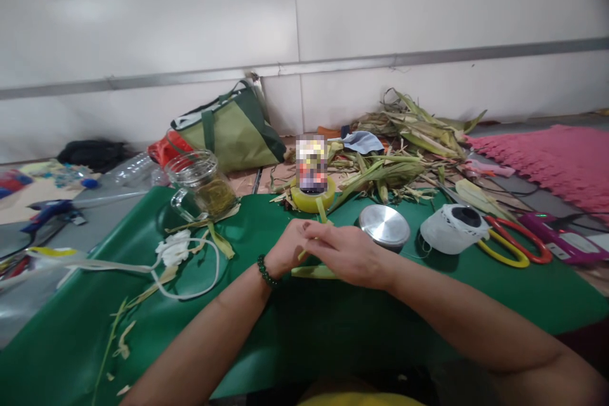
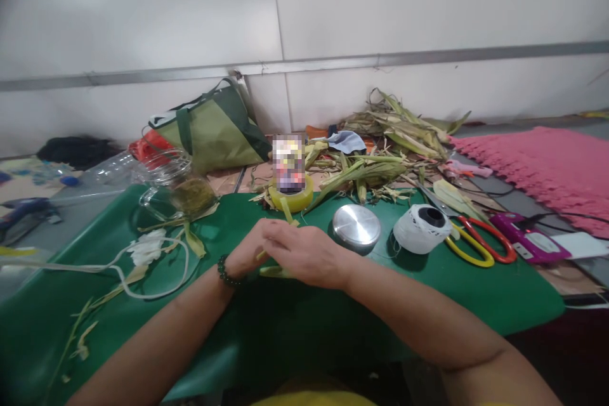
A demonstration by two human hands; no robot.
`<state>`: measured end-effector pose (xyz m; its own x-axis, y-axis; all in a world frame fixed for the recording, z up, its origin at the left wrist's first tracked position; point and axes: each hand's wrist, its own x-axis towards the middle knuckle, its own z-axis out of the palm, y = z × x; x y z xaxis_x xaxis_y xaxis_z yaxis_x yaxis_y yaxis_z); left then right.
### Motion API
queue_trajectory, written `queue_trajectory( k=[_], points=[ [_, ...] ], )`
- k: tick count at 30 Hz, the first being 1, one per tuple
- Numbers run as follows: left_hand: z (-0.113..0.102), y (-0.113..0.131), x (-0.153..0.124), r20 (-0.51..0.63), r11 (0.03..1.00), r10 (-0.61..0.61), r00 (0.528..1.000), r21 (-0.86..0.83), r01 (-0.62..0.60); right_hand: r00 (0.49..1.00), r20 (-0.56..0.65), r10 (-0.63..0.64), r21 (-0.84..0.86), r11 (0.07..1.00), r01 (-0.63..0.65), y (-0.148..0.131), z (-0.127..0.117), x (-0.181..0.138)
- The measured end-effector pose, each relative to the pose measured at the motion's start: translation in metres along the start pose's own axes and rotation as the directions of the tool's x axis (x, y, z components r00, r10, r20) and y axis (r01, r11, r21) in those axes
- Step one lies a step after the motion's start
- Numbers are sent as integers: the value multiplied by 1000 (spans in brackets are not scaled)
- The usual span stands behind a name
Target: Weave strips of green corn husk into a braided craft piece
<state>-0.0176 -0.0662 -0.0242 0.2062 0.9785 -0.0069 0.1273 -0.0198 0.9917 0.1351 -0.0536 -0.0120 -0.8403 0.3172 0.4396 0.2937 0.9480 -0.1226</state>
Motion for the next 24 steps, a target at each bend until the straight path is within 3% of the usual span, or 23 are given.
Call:
queue_trajectory(
  k=[2,4,7,9,11,13,15,16,19,22,24],
  points=[
    [0,-1,0,1,996,-64,998,-70,64,999,41,-28,76,997,25,-15,2,0],
    [0,-3,1,14,984,-125,992,-128,125,987,26,-158,93,984,155,-25,6,0],
    [-3,-4,0,3,971,-160,987,-179,158,927,-95,-363,2,931,365,-26,9,-2],
    [-6,-1,-1,-22,975,-125,992,-187,119,897,-258,-358,-7,929,369,-17,7,-2],
    [-8,2,-2,-17,988,-61,998,-144,58,873,-452,-181,75,968,239,-5,2,-1],
    [-8,3,-2,3,995,-12,1000,-103,12,850,-514,114,229,973,8,7,-2,0],
    [-6,1,0,30,996,3,1000,-91,-1,847,-393,357,379,902,-204,16,-3,3],
    [-4,0,1,47,996,15,999,-86,-11,858,-299,418,447,856,-262,19,-2,4],
    [1,-4,2,96,996,43,995,-79,-35,872,-111,476,649,700,-300,25,4,7],
    [2,-3,0,94,990,-11,995,-138,24,797,-89,597,773,546,-322,30,10,7],
    [1,-1,-1,77,978,-73,994,-192,87,744,-117,658,764,538,-357,33,11,7]
  ],
)
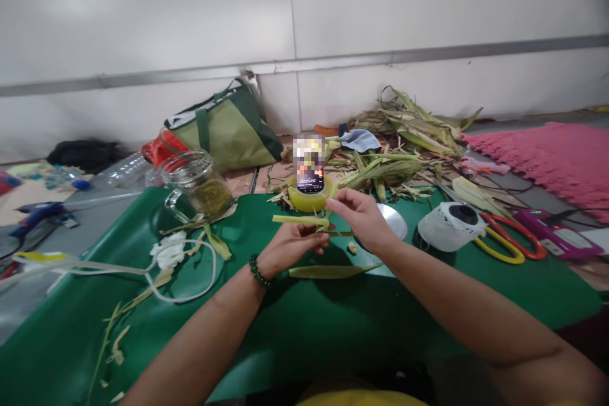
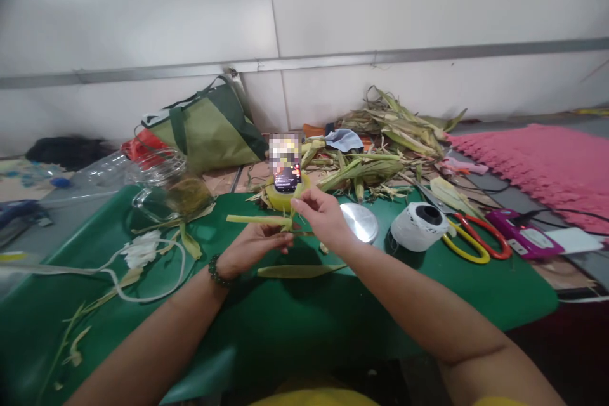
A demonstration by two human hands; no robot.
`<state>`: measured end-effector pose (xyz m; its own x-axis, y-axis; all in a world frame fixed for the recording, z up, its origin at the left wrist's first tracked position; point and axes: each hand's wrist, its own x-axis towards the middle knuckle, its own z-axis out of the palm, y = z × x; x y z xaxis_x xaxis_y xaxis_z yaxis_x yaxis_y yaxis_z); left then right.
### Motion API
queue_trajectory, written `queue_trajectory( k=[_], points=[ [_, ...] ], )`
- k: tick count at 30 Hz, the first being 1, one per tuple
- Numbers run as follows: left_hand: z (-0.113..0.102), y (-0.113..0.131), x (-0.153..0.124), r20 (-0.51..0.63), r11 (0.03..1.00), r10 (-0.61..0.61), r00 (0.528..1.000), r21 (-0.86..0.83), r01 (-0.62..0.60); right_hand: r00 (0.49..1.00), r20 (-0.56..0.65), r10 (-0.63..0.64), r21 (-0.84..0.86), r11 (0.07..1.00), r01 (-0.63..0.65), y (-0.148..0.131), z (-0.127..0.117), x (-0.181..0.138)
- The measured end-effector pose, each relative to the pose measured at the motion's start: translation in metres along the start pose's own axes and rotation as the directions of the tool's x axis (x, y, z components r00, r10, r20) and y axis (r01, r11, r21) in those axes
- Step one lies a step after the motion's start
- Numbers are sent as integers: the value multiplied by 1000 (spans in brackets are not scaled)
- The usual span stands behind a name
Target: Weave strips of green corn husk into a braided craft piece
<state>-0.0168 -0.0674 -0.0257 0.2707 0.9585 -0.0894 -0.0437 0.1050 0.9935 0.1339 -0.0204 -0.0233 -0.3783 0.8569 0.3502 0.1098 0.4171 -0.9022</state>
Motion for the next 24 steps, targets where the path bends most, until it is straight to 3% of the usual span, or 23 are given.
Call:
queue_trajectory(
  k=[3,6,8,10,18,24],
  points=[
    [1,2,-2,-33,998,-26,999,-62,24,1000,-28,-5,-337,942,-5,-2,2,-2],
    [2,2,-2,-47,996,-8,999,-94,3,999,2,53,-716,697,-36,-6,4,-4],
    [2,2,-3,-18,995,-10,1000,-96,9,997,31,76,-816,578,-19,-9,4,-4],
    [1,4,-4,21,997,-30,999,-70,32,997,45,60,-847,531,6,-9,2,-3],
    [-10,8,-8,25,998,-61,998,13,60,997,-12,-71,-824,565,30,-5,-11,1],
    [-23,16,-15,199,994,-110,974,50,102,979,-126,-163,-790,613,0,6,-30,14]
  ],
)
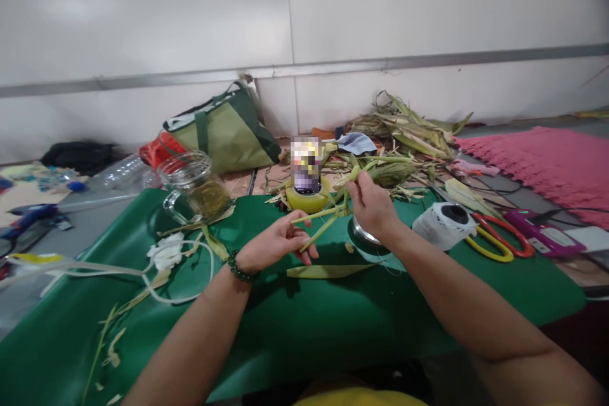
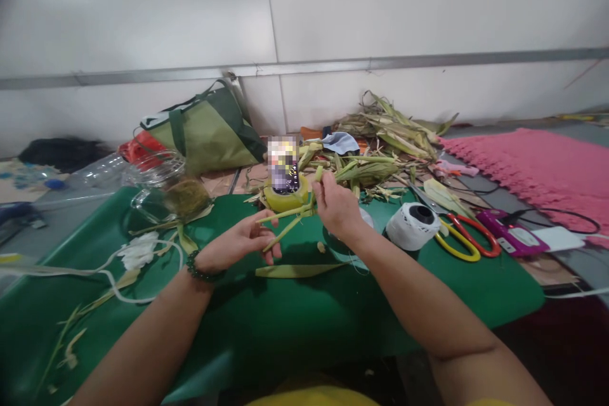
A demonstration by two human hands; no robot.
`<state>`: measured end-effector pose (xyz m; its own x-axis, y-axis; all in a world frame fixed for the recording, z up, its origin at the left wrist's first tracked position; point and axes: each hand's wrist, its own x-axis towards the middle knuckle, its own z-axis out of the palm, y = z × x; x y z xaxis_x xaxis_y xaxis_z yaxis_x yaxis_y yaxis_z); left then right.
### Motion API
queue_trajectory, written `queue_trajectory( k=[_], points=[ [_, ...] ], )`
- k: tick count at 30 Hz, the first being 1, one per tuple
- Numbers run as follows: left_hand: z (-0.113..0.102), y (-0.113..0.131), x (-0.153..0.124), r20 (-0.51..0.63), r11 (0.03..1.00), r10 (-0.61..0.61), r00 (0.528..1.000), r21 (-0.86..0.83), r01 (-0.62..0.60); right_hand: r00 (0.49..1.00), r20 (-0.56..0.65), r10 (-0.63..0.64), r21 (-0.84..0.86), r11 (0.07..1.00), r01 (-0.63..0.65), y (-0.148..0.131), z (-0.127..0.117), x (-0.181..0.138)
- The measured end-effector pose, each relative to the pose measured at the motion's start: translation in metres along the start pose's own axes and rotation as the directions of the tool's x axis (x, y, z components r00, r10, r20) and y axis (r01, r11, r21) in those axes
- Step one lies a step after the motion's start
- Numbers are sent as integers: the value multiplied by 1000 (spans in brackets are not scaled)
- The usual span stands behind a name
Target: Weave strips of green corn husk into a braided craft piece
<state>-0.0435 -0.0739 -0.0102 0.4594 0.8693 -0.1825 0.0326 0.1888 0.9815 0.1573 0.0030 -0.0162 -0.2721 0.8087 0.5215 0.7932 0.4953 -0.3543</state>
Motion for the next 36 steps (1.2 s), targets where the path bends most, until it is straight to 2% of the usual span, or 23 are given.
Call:
queue_trajectory(
  k=[4,7,9,12,14,17,20,22,26,29,33,36],
  points=[
    [-10,6,-7,72,997,-26,997,76,21,999,-38,-20,66,998,23,5,-2,2],
    [-22,13,-14,106,977,-3,994,213,-19,997,-29,-73,140,987,76,-1,-3,-3],
    [-29,18,-17,28,943,97,995,318,-101,994,6,-108,173,979,105,-7,-4,-7],
    [-28,20,-15,-166,924,216,962,353,-146,985,119,-128,144,983,110,-17,-1,-15],
    [-17,16,-8,-197,944,183,963,310,-116,970,197,-145,99,987,128,-23,3,-19],
    [3,6,4,-101,955,178,979,257,-147,951,247,-186,50,983,179,-30,11,-25],
    [15,-2,12,-9,977,94,996,193,-91,955,215,-206,44,979,201,-34,14,-28],
    [15,-4,13,8,982,50,999,184,-51,960,181,-215,60,976,208,-34,14,-29],
    [12,2,9,-43,977,-6,999,211,15,964,135,-227,34,974,225,-29,11,-26],
    [12,5,5,-76,974,-4,997,225,21,970,100,-222,-8,975,224,-25,9,-24],
    [13,2,5,-118,965,-7,993,259,37,963,77,-257,18,967,256,-22,7,-23],
    [13,0,5,-103,960,-32,994,274,59,968,49,-246,33,969,244,-18,5,-20]
  ],
)
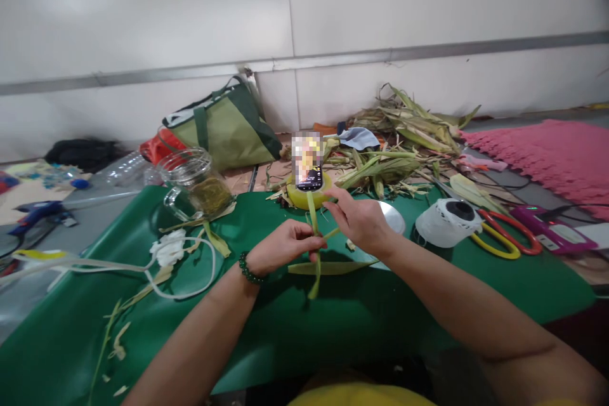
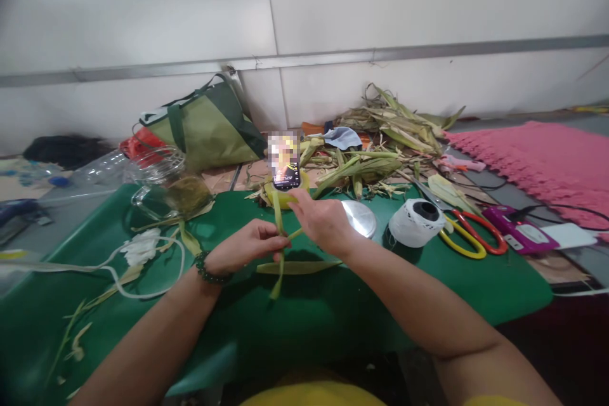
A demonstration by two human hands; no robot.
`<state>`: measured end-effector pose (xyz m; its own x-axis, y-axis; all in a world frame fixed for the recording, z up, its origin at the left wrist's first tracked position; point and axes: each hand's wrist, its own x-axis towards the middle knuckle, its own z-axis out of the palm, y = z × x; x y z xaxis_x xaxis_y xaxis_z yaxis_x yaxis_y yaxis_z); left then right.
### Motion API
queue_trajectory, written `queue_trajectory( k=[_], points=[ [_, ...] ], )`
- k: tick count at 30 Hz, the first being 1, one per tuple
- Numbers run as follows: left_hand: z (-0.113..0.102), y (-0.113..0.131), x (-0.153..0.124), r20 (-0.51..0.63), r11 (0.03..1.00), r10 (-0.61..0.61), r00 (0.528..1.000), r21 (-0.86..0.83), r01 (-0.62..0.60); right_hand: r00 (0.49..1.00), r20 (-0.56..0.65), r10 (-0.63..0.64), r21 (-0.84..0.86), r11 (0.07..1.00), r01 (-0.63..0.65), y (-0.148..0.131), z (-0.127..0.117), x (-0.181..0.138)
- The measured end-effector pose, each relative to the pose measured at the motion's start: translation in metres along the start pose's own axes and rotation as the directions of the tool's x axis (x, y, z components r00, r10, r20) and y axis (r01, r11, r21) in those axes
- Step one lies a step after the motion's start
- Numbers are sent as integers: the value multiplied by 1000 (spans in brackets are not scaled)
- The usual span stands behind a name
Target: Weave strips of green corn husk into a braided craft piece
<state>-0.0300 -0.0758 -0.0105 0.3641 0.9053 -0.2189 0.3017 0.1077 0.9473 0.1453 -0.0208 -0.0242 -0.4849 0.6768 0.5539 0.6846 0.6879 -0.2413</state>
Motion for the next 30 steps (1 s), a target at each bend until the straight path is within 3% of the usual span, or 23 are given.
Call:
queue_trajectory(
  k=[4,9,11,13,15,17,20,26,28,30],
  points=[
    [-5,0,-1,15,996,-50,999,-72,51,996,-58,66,48,997,-63,14,-7,7],
    [-11,0,2,-193,928,-100,976,-373,21,965,-181,191,283,950,-135,28,-22,15],
    [-10,1,4,-240,904,-110,965,-428,-3,977,-18,214,411,892,-188,24,-23,13],
    [-9,1,6,-265,904,-96,959,-427,-28,965,235,121,471,854,-221,13,-19,8],
    [-6,0,8,-290,915,-58,955,-398,-65,919,393,5,459,865,-201,0,-12,3],
    [-3,-2,11,-318,925,-20,948,-365,-103,905,424,-34,435,884,-171,-11,-4,-2],
    [0,-3,13,-379,946,9,925,-297,-131,926,377,-32,375,919,-121,-20,2,-8],
    [4,-4,14,-477,960,39,878,-226,-166,953,215,-214,58,977,206,-33,5,-19],
    [1,-5,14,-482,939,-6,876,-303,-161,951,212,-224,21,974,225,-33,4,-19],
    [-3,-5,14,-450,913,-50,892,-383,-142,962,230,-148,42,989,142,-29,0,-16]
  ],
)
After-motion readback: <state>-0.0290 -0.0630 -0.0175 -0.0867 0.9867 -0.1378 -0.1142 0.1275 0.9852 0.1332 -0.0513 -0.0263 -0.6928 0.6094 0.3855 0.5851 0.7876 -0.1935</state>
